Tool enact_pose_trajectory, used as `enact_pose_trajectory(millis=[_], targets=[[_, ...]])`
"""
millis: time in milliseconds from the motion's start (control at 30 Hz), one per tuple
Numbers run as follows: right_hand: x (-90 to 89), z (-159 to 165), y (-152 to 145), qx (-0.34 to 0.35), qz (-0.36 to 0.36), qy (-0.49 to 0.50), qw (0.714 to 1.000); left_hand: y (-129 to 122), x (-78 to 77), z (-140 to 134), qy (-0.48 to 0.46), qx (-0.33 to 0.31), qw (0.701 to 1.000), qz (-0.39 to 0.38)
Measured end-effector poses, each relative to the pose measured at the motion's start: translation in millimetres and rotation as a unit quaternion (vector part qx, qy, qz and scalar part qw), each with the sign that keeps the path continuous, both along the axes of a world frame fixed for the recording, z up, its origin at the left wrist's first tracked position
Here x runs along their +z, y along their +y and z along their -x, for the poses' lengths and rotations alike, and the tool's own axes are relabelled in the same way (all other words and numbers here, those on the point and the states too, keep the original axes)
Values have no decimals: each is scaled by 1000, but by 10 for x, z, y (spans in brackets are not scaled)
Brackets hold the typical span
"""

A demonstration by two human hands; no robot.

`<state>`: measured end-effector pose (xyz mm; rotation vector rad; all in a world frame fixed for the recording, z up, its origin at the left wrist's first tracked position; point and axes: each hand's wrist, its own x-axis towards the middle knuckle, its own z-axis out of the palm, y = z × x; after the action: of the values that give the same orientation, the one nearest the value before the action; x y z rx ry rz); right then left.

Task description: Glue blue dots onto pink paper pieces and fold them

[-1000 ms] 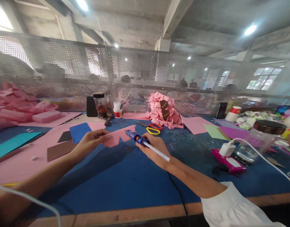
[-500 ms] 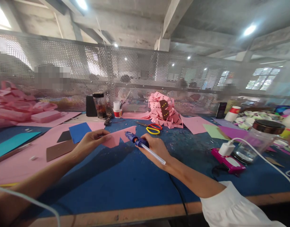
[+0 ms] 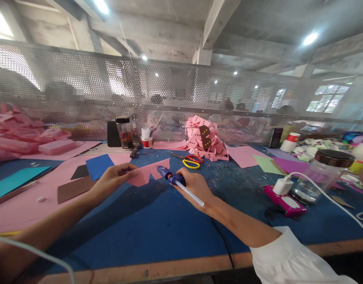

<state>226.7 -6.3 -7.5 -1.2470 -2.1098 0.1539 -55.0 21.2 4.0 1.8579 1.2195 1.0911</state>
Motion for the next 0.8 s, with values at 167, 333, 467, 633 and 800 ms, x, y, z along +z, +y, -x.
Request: enact_pose_trajectory(millis=[167,333,467,633,800], targets=[[-4,-6,1,3,6,-1,1000,15,-9,3,0,-8,1000,6],[14,-7,-11,2,14,-6,1000,22,-13,10,2,-7,1000,3],[33,-4,-22,-2,21,-8,1000,0,-3,7,2,-6,1000,13],[24,-5,-21,-9,18,-8,1000,-10,3,5,0,-5,1000,12],[7,-14,-6,-16,10,-10,1000,-2,2,14,2,-4,1000,11]])
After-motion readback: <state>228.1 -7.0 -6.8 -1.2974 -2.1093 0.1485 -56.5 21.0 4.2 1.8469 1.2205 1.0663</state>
